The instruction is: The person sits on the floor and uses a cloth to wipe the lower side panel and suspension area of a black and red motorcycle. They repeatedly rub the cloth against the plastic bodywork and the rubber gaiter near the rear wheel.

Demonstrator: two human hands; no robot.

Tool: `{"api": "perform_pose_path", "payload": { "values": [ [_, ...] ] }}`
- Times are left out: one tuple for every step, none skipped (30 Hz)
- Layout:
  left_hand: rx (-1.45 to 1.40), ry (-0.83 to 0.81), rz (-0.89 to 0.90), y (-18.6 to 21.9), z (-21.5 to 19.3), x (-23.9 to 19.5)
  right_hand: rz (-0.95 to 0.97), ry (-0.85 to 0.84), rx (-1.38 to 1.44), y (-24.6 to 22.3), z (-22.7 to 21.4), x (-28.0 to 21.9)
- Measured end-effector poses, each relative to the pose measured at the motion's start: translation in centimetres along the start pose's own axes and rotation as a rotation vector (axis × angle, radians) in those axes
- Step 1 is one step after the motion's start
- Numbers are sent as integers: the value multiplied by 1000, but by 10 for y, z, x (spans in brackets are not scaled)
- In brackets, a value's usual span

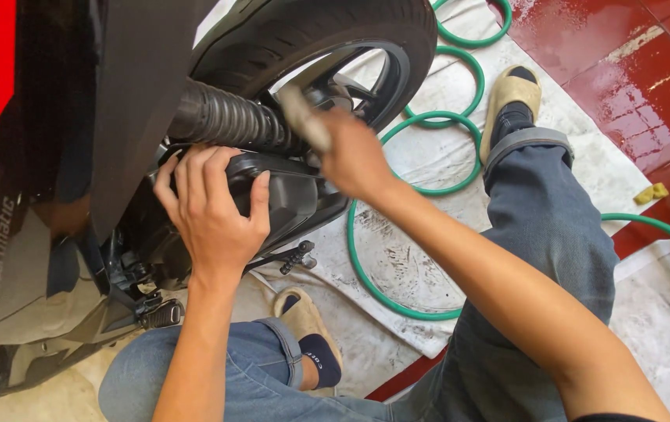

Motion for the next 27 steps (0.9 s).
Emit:
{"api": "perform_pose_path", "payload": {
  "values": [
    [-2,-6,3,2,0,0,6,1,3,-3,2,-5],
    [-4,-2,2,3,-1,1,-69,14,-7,-10,4,-11],
    [0,12,-1,3,-2,4,-156,28,-18,-18,6,-12],
    [4,16,1,3,-3,3,-161,30,-17,-22,1,-14],
    [9,21,-2,4,-2,4,-181,-3,-76,-26,-3,-14],
    [14,26,-5,4,-2,5,-201,-35,-135,-29,-8,-14],
    [16,33,-4,4,-2,6,-207,-32,-137,-16,-1,-13],
    [29,32,-8,4,-1,6,-220,-65,-182,-3,7,-12],
    [38,17,-14,5,-2,3,-222,-105,-223,12,17,-17],
    [36,10,-16,5,-1,4,-216,-109,-220,11,11,-19],
    [35,14,-13,5,-1,4,-209,-183,-243,10,9,-21],
    [34,19,-10,4,-2,4,-203,-257,-265,8,6,-23],
    [37,24,-6,4,-2,5,-208,-251,-265,6,2,-23],
    [29,22,0,3,-2,5,-105,-317,-213,7,0,-24],
    [17,14,2,4,-2,4,3,-386,-159,9,-1,-29],
    [17,13,2,4,-2,5,4,-386,-159,6,-8,-26],
    [11,7,2,3,-3,4,95,-278,37,4,-19,-22],
    [5,1,3,3,-4,4,186,-168,231,2,-28,-20],
    [13,4,-5,3,-3,3,180,-177,231,7,-26,-16],
    [-12,17,-13,3,-3,3,201,-107,237,14,-28,-13],
    [-36,29,-17,3,-3,3,223,-35,247,20,-28,-9],
    [-27,31,-22,2,-4,3,216,-42,249,13,-20,-7],
    [-33,27,-27,2,-4,3,142,-67,193,4,-14,-5],
    [-40,23,-31,3,-3,3,68,-91,138,-4,-7,-5],
    [-37,25,-34,3,-3,2,64,-93,136,-6,-2,-7],
    [-37,26,-34,3,-3,2,-34,-96,24,-11,3,-10],
    [-37,26,-35,3,-2,1,-132,-99,-87,-16,8,-13]
  ]
}}
Point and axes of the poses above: each hand's wrist, its own x-axis towards the middle knuckle, its own z-axis out of the palm, y = z × x, the point moved 4 cm from there along x, towards the middle knuckle, and after that the axes turned 2 degrees about -x, right-handed, at the moved point
